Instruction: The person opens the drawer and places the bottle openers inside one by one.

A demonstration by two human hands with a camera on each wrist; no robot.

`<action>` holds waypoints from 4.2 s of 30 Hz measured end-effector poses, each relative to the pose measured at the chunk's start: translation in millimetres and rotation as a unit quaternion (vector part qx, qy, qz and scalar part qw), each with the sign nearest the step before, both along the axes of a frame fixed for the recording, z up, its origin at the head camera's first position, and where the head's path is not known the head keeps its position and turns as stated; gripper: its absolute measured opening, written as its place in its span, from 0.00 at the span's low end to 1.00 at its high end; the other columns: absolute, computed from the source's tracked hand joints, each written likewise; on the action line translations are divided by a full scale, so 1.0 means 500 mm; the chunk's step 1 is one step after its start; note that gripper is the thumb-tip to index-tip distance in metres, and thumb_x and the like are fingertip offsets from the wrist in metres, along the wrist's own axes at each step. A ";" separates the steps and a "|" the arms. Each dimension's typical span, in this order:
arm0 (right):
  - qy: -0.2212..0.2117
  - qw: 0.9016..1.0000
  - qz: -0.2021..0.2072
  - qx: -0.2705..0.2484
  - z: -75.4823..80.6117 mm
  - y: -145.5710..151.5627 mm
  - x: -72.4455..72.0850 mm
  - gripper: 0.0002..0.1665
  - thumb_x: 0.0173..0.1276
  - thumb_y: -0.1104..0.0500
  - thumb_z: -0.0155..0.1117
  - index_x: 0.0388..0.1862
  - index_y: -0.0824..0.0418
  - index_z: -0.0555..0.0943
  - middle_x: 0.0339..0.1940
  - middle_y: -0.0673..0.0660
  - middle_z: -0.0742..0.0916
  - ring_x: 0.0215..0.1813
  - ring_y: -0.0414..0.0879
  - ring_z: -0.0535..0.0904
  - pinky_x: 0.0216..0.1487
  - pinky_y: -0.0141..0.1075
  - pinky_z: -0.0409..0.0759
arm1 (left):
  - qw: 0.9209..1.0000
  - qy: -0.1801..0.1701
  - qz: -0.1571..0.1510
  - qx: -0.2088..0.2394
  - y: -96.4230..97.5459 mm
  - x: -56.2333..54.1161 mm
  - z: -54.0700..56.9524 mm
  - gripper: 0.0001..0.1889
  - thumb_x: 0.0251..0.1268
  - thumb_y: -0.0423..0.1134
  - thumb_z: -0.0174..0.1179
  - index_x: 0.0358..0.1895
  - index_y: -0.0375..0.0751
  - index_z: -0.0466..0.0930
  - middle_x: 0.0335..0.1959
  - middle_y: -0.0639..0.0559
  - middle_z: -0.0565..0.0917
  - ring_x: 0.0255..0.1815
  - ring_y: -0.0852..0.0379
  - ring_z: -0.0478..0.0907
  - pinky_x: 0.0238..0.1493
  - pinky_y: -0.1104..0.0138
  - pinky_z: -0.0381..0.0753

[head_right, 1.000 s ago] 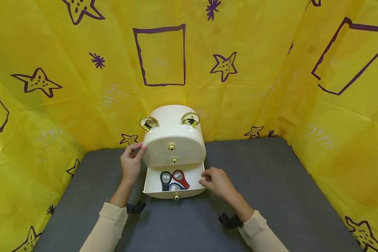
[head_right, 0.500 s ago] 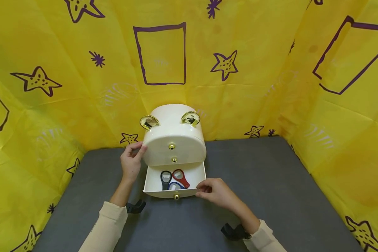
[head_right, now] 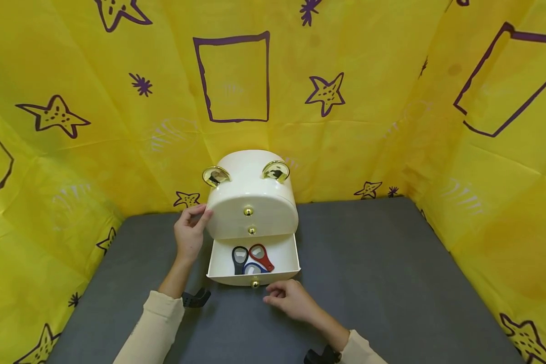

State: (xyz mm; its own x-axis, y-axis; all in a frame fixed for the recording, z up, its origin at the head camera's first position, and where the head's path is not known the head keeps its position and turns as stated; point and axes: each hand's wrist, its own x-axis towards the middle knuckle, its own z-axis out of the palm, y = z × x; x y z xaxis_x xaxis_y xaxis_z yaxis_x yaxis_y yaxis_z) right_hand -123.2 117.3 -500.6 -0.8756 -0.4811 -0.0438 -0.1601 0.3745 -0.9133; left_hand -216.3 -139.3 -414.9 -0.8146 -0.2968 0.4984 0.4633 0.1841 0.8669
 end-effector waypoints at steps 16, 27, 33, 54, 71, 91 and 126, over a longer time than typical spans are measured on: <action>-0.185 0.950 -0.114 -0.226 -0.046 -0.093 0.001 0.24 0.71 0.60 0.60 0.45 0.86 0.75 0.26 0.53 0.85 0.26 0.38 0.81 0.30 0.28 0.82 | 1.000 0.000 -0.005 -0.004 0.000 -0.001 0.000 0.13 0.58 0.27 0.67 0.44 0.21 0.80 0.44 0.29 0.79 0.38 0.72 0.76 0.39 0.80 0.78; -0.173 0.946 -0.157 -0.225 -0.045 -0.107 -0.004 0.23 0.71 0.60 0.60 0.41 0.85 0.77 0.24 0.53 0.84 0.24 0.38 0.80 0.28 0.28 0.82 | 1.000 0.001 -0.006 0.000 -0.001 -0.003 -0.002 0.12 0.57 0.26 0.67 0.43 0.22 0.81 0.43 0.32 0.81 0.38 0.72 0.77 0.39 0.80 0.78; -0.164 0.946 -0.166 -0.227 -0.051 -0.112 -0.034 0.22 0.72 0.60 0.59 0.41 0.85 0.77 0.23 0.52 0.84 0.24 0.38 0.80 0.28 0.28 0.82 | 1.000 -0.011 -0.011 0.006 -0.001 -0.002 -0.004 0.13 0.57 0.27 0.67 0.44 0.20 0.80 0.44 0.30 0.80 0.38 0.72 0.76 0.39 0.78 0.78; -0.148 0.939 -0.197 -0.239 -0.055 -0.120 -0.147 0.20 0.70 0.62 0.60 0.43 0.84 0.77 0.20 0.50 0.83 0.22 0.38 0.80 0.26 0.29 0.81 | 1.000 -0.005 -0.012 0.015 -0.003 -0.004 -0.011 0.12 0.57 0.26 0.67 0.43 0.21 0.81 0.44 0.31 0.80 0.40 0.72 0.77 0.39 0.77 0.79; -0.170 0.933 -0.202 -0.245 -0.038 -0.122 -0.176 0.21 0.70 0.62 0.60 0.45 0.84 0.76 0.18 0.51 0.82 0.20 0.39 0.79 0.24 0.29 0.79 | 1.000 0.002 -0.007 0.023 -0.001 -0.006 -0.005 0.11 0.57 0.25 0.67 0.42 0.22 0.81 0.42 0.35 0.81 0.41 0.67 0.77 0.39 0.76 0.80; -0.196 0.929 -0.187 -0.250 0.031 -0.124 -0.145 0.20 0.71 0.65 0.55 0.47 0.86 0.72 0.18 0.52 0.81 0.19 0.39 0.77 0.24 0.30 0.79 | 1.000 0.008 -0.006 0.019 -0.003 -0.005 -0.009 0.12 0.57 0.25 0.66 0.42 0.20 0.80 0.42 0.32 0.80 0.40 0.70 0.77 0.40 0.76 0.80; -0.134 0.951 -0.198 -0.196 0.030 -0.127 -0.137 0.19 0.73 0.63 0.55 0.40 0.85 0.75 0.18 0.51 0.79 0.17 0.37 0.75 0.21 0.28 0.76 | 1.000 -0.005 -0.001 0.024 -0.004 -0.003 -0.011 0.12 0.58 0.27 0.67 0.43 0.22 0.81 0.42 0.35 0.81 0.41 0.64 0.78 0.40 0.77 0.79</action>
State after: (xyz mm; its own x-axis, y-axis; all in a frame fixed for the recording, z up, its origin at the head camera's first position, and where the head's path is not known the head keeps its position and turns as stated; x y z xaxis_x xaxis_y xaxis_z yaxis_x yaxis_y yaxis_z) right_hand -191.7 53.7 -485.5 -0.9743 -0.1412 -0.1755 0.1803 -0.0214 -0.9834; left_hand -217.6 -141.4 -420.5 -0.8203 -0.3191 0.4747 0.4542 0.1412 0.8796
